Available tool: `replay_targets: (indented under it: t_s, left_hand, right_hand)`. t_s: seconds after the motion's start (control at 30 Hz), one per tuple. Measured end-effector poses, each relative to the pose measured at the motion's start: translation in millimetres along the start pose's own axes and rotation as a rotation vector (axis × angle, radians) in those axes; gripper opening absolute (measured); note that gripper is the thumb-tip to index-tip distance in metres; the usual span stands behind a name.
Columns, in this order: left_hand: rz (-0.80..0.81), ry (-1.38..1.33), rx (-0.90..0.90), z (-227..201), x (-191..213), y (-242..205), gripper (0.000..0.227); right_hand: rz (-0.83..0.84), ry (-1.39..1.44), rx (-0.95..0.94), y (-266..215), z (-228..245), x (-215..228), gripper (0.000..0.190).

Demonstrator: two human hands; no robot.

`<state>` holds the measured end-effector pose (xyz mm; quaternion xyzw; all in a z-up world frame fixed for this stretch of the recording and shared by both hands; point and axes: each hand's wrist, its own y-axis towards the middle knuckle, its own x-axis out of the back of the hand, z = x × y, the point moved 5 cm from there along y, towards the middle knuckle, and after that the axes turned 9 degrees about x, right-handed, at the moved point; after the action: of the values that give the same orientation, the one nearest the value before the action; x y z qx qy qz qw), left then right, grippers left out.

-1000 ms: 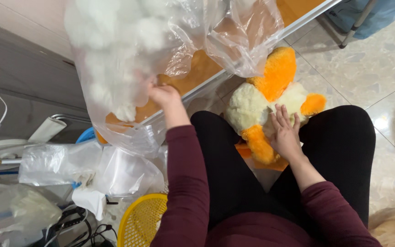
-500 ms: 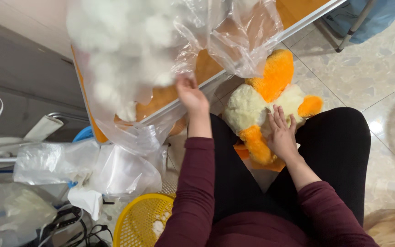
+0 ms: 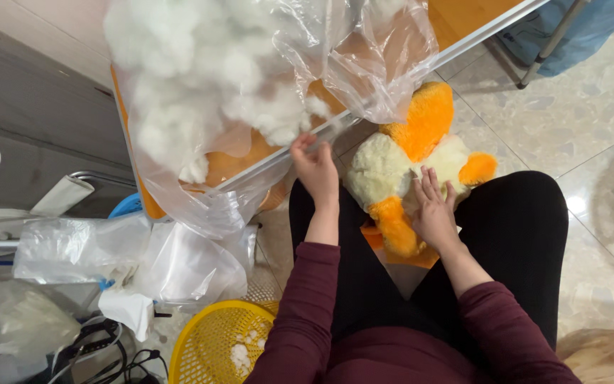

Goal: The person sits on the floor and stuffs white cotton-like filling into an orange plush toy. They repeatedly pull filling from a nearby plastic bag and press it into the opening of the toy, adjusting the shape with both hands.

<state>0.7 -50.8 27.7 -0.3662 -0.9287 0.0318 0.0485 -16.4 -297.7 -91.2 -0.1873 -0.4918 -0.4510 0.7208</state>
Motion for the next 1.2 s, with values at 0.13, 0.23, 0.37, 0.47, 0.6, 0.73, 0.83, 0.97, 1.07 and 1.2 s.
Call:
replay_targets:
  t_s: [0.13, 0.23, 0.37, 0.47, 0.6, 0.73, 0.83, 0.97, 1.07, 1.2]
  left_hand:
    - [-0.373, 0.509, -0.322, -20, 27, 5, 0.067]
    - [-0.483, 0.912, -0.494, -38, 18, 37, 0.103]
    - [-0.136, 1.413, -0.071, -20, -1, 84, 0.118]
    - [-0.227, 1.044, -0.362, -25, -8, 86, 0.097]
    - [-0.175, 0.965, -0.421, 0, -6, 88, 0.051]
    - [-0.146, 0.700, -0.728, 8, 3, 61, 0.042]
    - [0.124, 0.360, -0.684, 37, 6, 17, 0.037]
    - [0.488, -0.083, -0.103, 101, -12, -48, 0.028]
    - [0.644, -0.190, 0.145, 128, -38, -72, 0.019]
    - [0.649, 0.321, 0.253, 132, -60, -81, 0.044]
  right_hand:
    - [0.022, 0.022, 0.001, 2, 1, -2, 0.082]
    - [0.016, 0.028, 0.004, 0, 1, -2, 0.082]
    - [0.040, 0.043, -0.012, -1, -1, -2, 0.084]
    - [0.036, -0.011, -0.008, 1, -2, -2, 0.085]
    - [0.019, 0.044, 0.002, 0, -2, -2, 0.086]
    - [-0.006, 0.163, -0.020, 4, -2, 4, 0.086]
    - [-0.024, 0.217, -0.031, 4, -3, 6, 0.084]
    - [-0.039, 0.279, -0.057, 4, 2, 15, 0.080]
    - [-0.032, 0.282, -0.038, 6, 11, 26, 0.082]
    - [-0.063, 0.400, -0.028, 5, 15, 36, 0.084]
